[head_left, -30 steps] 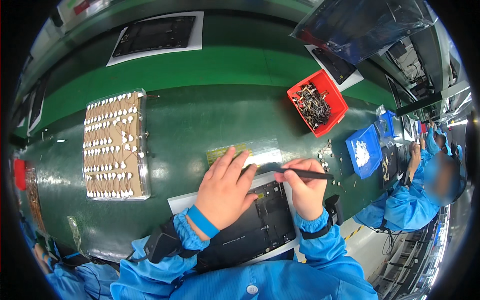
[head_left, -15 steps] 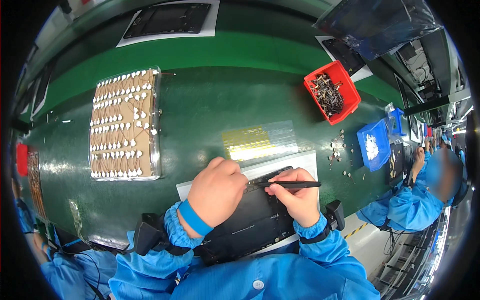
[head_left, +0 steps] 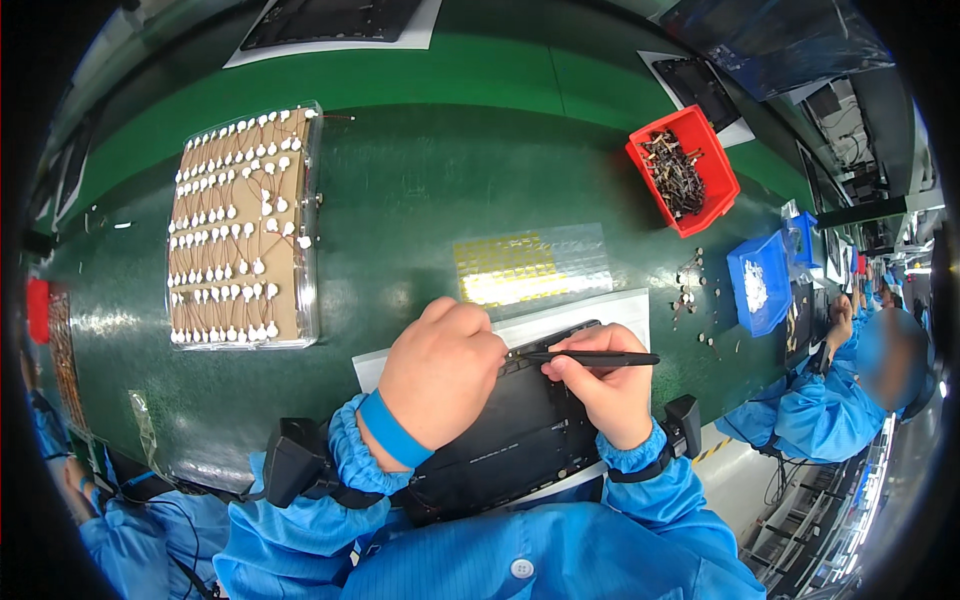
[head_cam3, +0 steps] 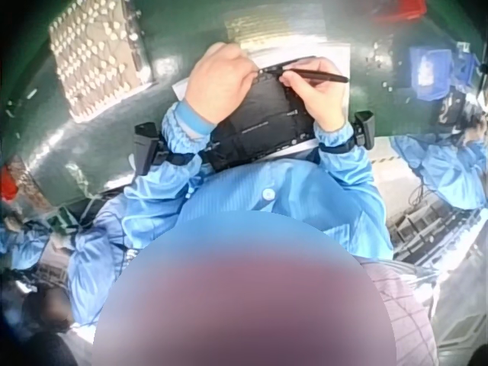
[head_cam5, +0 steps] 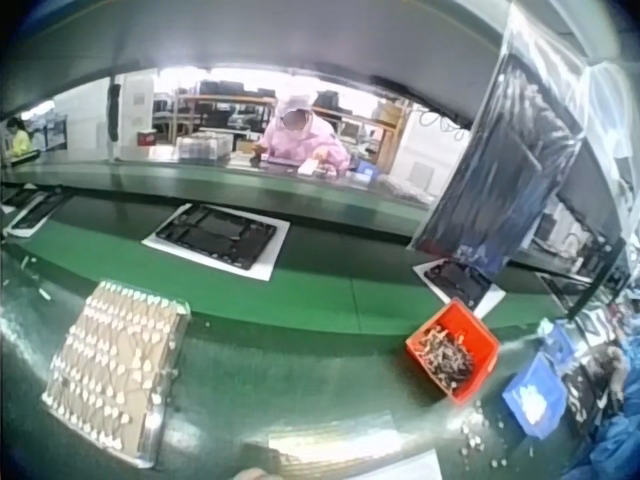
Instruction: The person assembles circuit board parts and adhesive labels into a laptop chassis using an electric screwdriver and tweezers, securing the components with small screws.
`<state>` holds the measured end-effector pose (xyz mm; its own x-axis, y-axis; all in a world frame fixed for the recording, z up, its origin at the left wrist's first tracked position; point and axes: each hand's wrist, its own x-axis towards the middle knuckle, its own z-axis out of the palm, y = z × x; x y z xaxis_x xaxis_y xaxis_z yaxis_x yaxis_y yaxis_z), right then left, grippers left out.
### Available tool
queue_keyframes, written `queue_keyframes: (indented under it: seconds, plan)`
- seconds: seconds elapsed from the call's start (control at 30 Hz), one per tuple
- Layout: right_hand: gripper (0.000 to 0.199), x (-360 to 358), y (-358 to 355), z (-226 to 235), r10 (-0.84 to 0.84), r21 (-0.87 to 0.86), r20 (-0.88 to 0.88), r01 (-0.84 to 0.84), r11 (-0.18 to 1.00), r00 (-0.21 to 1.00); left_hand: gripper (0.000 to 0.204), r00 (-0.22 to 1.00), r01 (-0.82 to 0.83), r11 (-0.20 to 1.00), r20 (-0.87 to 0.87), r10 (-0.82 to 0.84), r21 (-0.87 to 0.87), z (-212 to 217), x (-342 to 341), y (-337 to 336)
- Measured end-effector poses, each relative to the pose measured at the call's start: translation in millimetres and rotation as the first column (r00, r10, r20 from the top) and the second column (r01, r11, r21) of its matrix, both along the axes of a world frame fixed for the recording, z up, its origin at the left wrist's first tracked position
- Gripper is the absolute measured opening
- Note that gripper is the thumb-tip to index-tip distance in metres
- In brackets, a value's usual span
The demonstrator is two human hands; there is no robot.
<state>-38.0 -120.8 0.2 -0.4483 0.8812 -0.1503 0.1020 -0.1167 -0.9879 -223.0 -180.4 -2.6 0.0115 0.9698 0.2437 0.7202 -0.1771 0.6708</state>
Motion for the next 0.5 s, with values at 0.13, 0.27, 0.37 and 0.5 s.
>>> queue_keyframes:
  seconds: [0.13, 0.27, 0.37, 0.5]
  plan:
    - [0.018, 0.1, -0.1, -0.3, 0.012, 0.019, -0.005, -0.012, 1.000, 1.000, 0.010, 1.000, -0.006, 1.000, -0.004, 0.006, -0.003, 1.4, 0.2, -0.4]
    - [0.018, -0.7, -0.8, 0.6, -0.032, -0.054, -0.048, 0.030, 0.998, 0.998, 0.010, 1.000, -0.004, 1.000, 0.000, 0.004, 0.001, 0.5, 0.1, -0.4]
    - [0.018, -1.9, -0.9, 1.3, -0.042, -0.065, -0.046, 0.039, 0.997, 0.998, 0.011, 1.000, -0.007, 1.000, 0.000, 0.007, -0.001, 1.0, 0.2, -0.5]
    - [0.017, -0.8, -0.5, -1.8, -0.042, -0.035, -0.050, 0.040, 0.999, 0.998, 0.013, 1.000, -0.003, 0.999, 0.003, 0.003, 0.032, 0.2, 3.0, -0.3]
